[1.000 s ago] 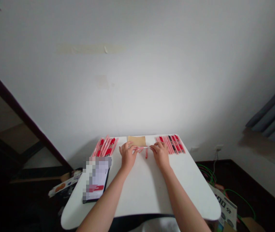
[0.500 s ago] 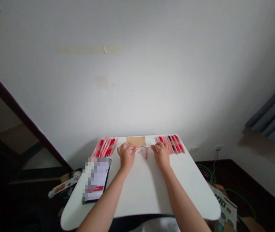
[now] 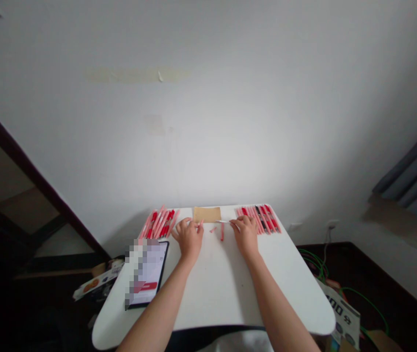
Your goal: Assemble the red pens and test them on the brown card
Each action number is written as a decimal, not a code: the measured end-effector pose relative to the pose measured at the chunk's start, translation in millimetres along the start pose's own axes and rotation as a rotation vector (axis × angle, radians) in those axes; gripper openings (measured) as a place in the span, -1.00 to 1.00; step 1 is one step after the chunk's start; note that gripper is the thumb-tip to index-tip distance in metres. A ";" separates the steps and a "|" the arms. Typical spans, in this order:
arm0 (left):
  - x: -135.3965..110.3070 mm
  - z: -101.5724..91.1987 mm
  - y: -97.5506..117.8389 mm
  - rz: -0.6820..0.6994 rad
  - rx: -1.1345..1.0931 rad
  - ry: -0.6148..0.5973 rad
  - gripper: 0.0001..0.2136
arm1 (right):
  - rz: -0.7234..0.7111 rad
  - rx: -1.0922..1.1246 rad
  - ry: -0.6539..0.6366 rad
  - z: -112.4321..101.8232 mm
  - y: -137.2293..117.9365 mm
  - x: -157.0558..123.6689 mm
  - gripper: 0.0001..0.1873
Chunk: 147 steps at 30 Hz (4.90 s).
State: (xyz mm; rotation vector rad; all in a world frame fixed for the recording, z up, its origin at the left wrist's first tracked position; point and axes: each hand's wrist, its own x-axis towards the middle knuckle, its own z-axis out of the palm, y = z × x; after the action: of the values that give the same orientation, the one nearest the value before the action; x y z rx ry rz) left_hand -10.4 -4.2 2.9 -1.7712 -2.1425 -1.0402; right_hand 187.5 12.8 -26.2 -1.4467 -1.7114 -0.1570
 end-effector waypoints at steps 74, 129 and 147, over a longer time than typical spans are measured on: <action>-1.2 1.7 3.2 0.097 -0.208 -0.178 -0.94 | -0.031 -0.039 -0.076 -2.3 -5.9 -0.8 -0.77; -3.9 0.0 2.9 0.177 -0.036 -0.138 -0.91 | 0.005 -0.052 -0.064 -2.4 -2.7 -1.6 -0.75; -4.0 1.1 6.1 0.196 -0.234 -0.200 -0.89 | -0.120 -0.054 -0.131 -4.0 -12.6 -1.5 -0.81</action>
State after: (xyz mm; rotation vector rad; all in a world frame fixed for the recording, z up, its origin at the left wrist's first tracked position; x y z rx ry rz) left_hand -3.4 -6.3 2.4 -2.2282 -1.9656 -1.1453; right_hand 178.8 5.3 -19.6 -1.4206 -1.9151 -0.1772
